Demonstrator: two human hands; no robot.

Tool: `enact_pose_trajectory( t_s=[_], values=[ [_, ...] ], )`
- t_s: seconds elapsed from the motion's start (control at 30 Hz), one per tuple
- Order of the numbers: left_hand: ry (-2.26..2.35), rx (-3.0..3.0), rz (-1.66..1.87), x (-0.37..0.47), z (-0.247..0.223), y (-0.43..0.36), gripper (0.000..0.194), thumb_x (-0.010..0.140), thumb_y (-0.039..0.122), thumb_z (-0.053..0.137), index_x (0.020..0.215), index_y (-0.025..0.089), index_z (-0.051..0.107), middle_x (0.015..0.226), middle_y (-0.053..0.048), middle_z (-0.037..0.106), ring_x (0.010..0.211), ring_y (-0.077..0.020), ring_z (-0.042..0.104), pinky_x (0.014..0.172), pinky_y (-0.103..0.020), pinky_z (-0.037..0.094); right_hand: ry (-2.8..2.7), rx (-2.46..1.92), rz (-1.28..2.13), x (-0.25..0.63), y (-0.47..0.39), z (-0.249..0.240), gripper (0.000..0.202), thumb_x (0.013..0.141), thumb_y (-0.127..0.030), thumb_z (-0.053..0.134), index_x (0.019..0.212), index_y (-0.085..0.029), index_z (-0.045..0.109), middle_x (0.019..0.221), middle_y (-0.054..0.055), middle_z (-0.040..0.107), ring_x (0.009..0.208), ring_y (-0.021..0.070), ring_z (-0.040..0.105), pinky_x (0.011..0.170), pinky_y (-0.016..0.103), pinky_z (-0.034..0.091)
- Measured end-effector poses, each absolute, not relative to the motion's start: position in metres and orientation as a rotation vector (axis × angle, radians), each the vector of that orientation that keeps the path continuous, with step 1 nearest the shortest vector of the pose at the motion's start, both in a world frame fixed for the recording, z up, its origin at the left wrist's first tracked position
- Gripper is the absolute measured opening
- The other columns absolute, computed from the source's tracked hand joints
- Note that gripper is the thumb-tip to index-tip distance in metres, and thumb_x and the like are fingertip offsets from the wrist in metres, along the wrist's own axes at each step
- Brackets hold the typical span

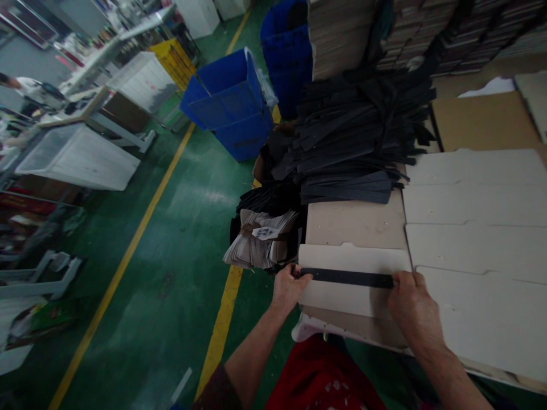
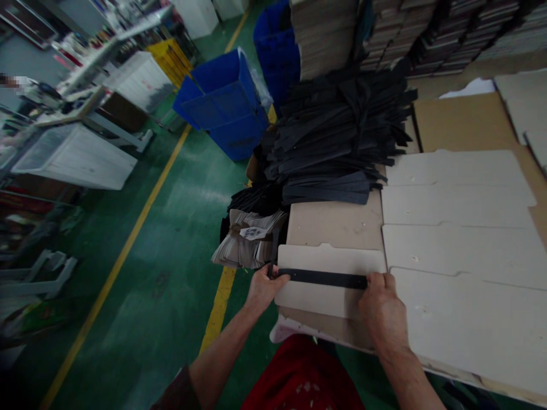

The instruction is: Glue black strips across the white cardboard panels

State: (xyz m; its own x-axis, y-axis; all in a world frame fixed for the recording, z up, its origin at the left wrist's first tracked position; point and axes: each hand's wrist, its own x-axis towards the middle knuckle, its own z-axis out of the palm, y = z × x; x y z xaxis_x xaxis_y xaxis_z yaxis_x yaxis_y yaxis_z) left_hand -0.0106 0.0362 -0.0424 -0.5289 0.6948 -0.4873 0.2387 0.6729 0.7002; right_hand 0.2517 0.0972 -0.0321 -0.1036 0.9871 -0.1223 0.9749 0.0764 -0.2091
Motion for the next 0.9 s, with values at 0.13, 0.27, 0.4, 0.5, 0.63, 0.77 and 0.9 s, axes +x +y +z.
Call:
enact_pose_trajectory(
  t_s=[0.13, 0.27, 0.4, 0.5, 0.63, 0.77, 0.9],
  values=[
    [2.098, 0.774, 0.681, -0.012, -0.045, 0.036, 0.021, 0.066, 0.032, 0.072, 0.067, 0.020, 0.055, 0.060, 0.005, 0.053, 0.057, -0.0109, 0.048, 0.056, -0.022, 0.037, -2.303, -2.073, 0.335, 0.251, 0.098, -0.032, 0.013, 0.089, -0.010, 0.043, 0.098, -0.015, 0.051, 0.099, 0.009, 0.055, 0.059, 0.0113, 0.050, 0.046, 0.023, 0.033],
    [2.138, 0.839, 0.605, -0.013, -0.041, 0.038, 0.021, 0.067, 0.031, 0.073, 0.067, 0.019, 0.056, 0.060, 0.005, 0.053, 0.057, -0.0113, 0.050, 0.057, -0.022, 0.038, -2.331, -2.081, 0.347, 0.251, 0.098, -0.032, 0.014, 0.088, -0.009, 0.043, 0.098, -0.014, 0.051, 0.101, 0.010, 0.056, 0.063, 0.0122, 0.054, 0.047, 0.024, 0.035],
    [2.225, 0.934, 0.570, -0.010, -0.025, 0.041, 0.028, 0.065, 0.026, 0.077, 0.085, 0.018, 0.061, 0.083, 0.000, 0.060, 0.077, -0.0161, 0.058, 0.071, -0.025, 0.045, -2.338, -2.107, 0.366, 0.249, 0.099, -0.029, 0.015, 0.091, -0.011, 0.040, 0.100, -0.014, 0.051, 0.103, 0.010, 0.056, 0.063, 0.0126, 0.056, 0.048, 0.025, 0.035],
    [2.255, 1.190, 0.459, -0.001, -0.013, 0.042, 0.027, 0.073, 0.022, 0.071, 0.098, 0.020, 0.062, 0.106, -0.004, 0.057, 0.099, -0.0189, 0.057, 0.086, -0.027, 0.045, -2.332, -2.124, 0.376, 0.247, 0.100, -0.026, 0.015, 0.092, -0.012, 0.039, 0.100, -0.014, 0.051, 0.101, 0.010, 0.057, 0.064, 0.0133, 0.057, 0.049, 0.025, 0.034],
    [2.053, 1.545, 0.163, 0.010, -0.007, 0.041, 0.032, 0.081, 0.005, 0.052, 0.103, 0.024, 0.066, 0.108, -0.002, 0.060, 0.101, -0.0157, 0.060, 0.089, -0.022, 0.044, -2.283, -2.157, 0.473, 0.248, 0.104, -0.024, 0.014, 0.094, -0.015, 0.039, 0.097, -0.014, 0.053, 0.097, 0.009, 0.059, 0.065, 0.0145, 0.057, 0.052, 0.027, 0.035],
    [1.961, 1.607, 0.099, 0.014, -0.003, 0.042, 0.040, 0.079, 0.002, 0.050, 0.107, 0.024, 0.067, 0.107, -0.002, 0.063, 0.099, -0.0162, 0.061, 0.086, -0.023, 0.045, -2.253, -2.124, 0.580, 0.250, 0.108, -0.021, 0.011, 0.094, -0.017, 0.044, 0.094, -0.015, 0.054, 0.093, 0.008, 0.060, 0.072, 0.0161, 0.059, 0.059, 0.028, 0.037],
    [1.995, 1.646, 0.082, 0.017, 0.000, 0.047, 0.019, 0.086, 0.020, 0.057, 0.104, 0.022, 0.066, 0.106, -0.004, 0.063, 0.099, -0.0181, 0.061, 0.086, -0.025, 0.045, -2.238, -2.144, 0.670, 0.248, 0.113, -0.017, 0.015, 0.095, -0.030, 0.052, 0.093, -0.016, 0.053, 0.093, 0.008, 0.060, 0.076, 0.0176, 0.061, 0.061, 0.028, 0.039]
  ],
)
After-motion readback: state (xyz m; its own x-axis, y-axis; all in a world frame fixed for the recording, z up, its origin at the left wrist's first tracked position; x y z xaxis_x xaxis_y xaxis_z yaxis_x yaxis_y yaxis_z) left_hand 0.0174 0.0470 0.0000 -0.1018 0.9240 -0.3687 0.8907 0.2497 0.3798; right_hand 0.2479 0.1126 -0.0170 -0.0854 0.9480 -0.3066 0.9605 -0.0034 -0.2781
